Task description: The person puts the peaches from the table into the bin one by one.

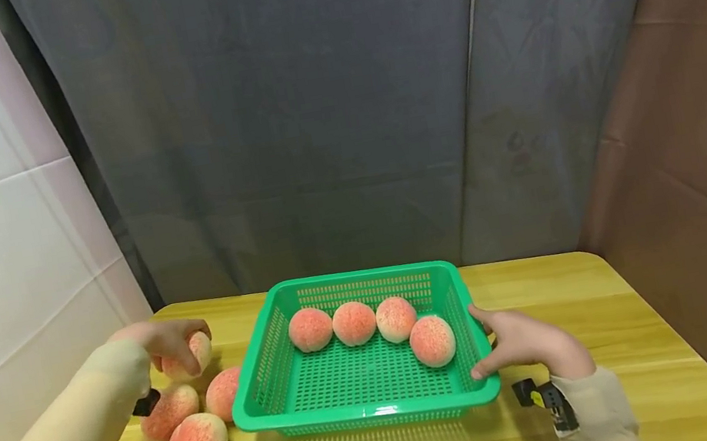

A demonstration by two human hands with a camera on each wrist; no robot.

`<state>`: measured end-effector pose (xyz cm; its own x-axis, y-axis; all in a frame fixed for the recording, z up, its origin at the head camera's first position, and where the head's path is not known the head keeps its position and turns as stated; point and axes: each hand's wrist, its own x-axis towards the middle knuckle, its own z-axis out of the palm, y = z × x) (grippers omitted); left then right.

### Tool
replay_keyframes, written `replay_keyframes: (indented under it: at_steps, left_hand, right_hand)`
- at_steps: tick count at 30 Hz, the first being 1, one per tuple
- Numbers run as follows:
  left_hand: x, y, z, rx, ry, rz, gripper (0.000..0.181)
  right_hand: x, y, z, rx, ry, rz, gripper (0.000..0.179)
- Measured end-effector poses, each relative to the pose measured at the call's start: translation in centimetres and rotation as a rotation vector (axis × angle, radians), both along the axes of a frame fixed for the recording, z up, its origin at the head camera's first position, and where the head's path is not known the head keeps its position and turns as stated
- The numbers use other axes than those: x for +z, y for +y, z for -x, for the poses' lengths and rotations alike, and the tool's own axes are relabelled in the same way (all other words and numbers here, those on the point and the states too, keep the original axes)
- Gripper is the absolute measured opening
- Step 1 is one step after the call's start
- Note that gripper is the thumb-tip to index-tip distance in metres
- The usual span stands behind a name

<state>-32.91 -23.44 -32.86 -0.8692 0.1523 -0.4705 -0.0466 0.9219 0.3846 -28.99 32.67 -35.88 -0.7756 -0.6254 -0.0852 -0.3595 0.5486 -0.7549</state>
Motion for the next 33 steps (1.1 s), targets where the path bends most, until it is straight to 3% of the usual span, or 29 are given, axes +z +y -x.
replay_keyframes:
  at_steps: [9,18,28,33]
  left_hand:
    - [1.0,-0.2,0.1,0.014,-0.001,-0.047,0.065]
    - [1.3,-0.5,0.7,0.001,0.010,0.010,0.070]
    - [2.6,0.6,-0.5,0.078,-0.020,-0.068,0.076]
    - [3.6,1.2,-0.3,0.019,0.005,0.017,0.075]
  right_hand:
    - [0.2,0.1,0.1,-0.015,-0.003,-0.016,0.108]
    - [0.3,-0.1,0.1,-0.017,-0.008,-0.015,0.108]
    - [0.4,0.0,0.0,-0.006,-0.022,0.000,0.106]
    - [0.4,-0.1,-0.1,-0.011,-0.020,-0.006,0.106]
